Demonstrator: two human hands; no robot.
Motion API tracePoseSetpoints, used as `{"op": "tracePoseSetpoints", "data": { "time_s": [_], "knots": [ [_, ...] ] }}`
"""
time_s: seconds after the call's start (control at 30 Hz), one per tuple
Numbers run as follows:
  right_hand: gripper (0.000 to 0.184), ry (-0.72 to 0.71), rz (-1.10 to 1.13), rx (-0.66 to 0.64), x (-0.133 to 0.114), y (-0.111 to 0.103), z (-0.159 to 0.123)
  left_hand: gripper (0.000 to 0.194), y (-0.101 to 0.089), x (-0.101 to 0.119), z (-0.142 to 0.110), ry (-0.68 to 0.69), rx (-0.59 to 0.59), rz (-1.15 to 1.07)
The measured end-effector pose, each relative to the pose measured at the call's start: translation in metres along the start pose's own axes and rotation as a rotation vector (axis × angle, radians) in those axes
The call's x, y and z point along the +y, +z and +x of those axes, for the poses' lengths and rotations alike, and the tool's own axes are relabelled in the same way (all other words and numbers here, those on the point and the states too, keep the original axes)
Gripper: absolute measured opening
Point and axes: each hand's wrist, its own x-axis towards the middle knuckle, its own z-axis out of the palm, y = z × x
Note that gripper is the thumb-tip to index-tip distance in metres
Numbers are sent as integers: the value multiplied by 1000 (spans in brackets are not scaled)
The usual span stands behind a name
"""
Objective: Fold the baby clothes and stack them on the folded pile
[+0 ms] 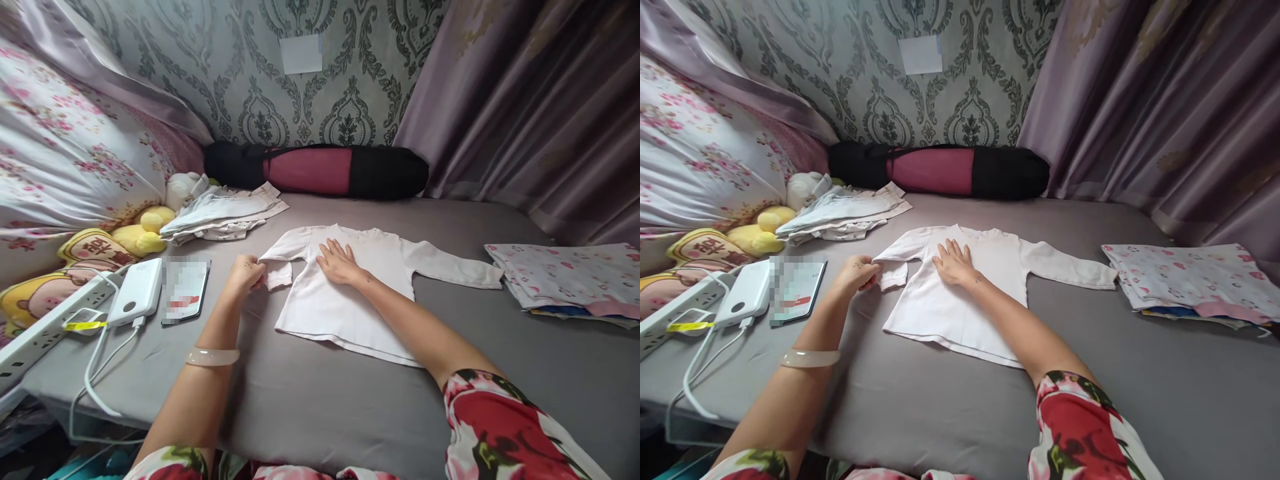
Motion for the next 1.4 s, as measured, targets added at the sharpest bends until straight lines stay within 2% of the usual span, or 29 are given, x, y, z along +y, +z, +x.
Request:
{"op": "tracePoseSetpoints", "data": {
  "time_s": [0.13,0.33,0.4,0.53,0.6,0.7,0.83,0.97,1.07,1.3,1.4],
  "knots": [
    [59,61,97,20,-3,-3,24,8,-4,10,8,25,33,-21],
    [58,127,30,111,-11,7,35,33,-2,21,27,74,124,-225],
    [57,132,-2,146,-13,11,33,38,-1,27,32,140,185,-269],
    [59,131,-48,182,-16,14,30,44,2,37,40,364,323,-263],
    [61,133,-54,184,-17,15,30,45,3,38,46,393,370,-314],
    [65,134,-61,197,-17,17,30,41,3,33,58,337,404,-543],
    [65,132,-75,203,-17,19,31,42,3,20,71,197,333,-812],
    [62,135,-99,188,-20,17,32,54,3,12,78,46,308,-762],
    [61,153,-109,172,-24,13,34,61,3,12,85,-6,316,-685],
    [58,198,-99,224,-30,14,38,43,4,18,106,38,298,-507],
    [57,208,-79,230,-29,19,41,47,3,20,112,138,426,-546]
  ]
}}
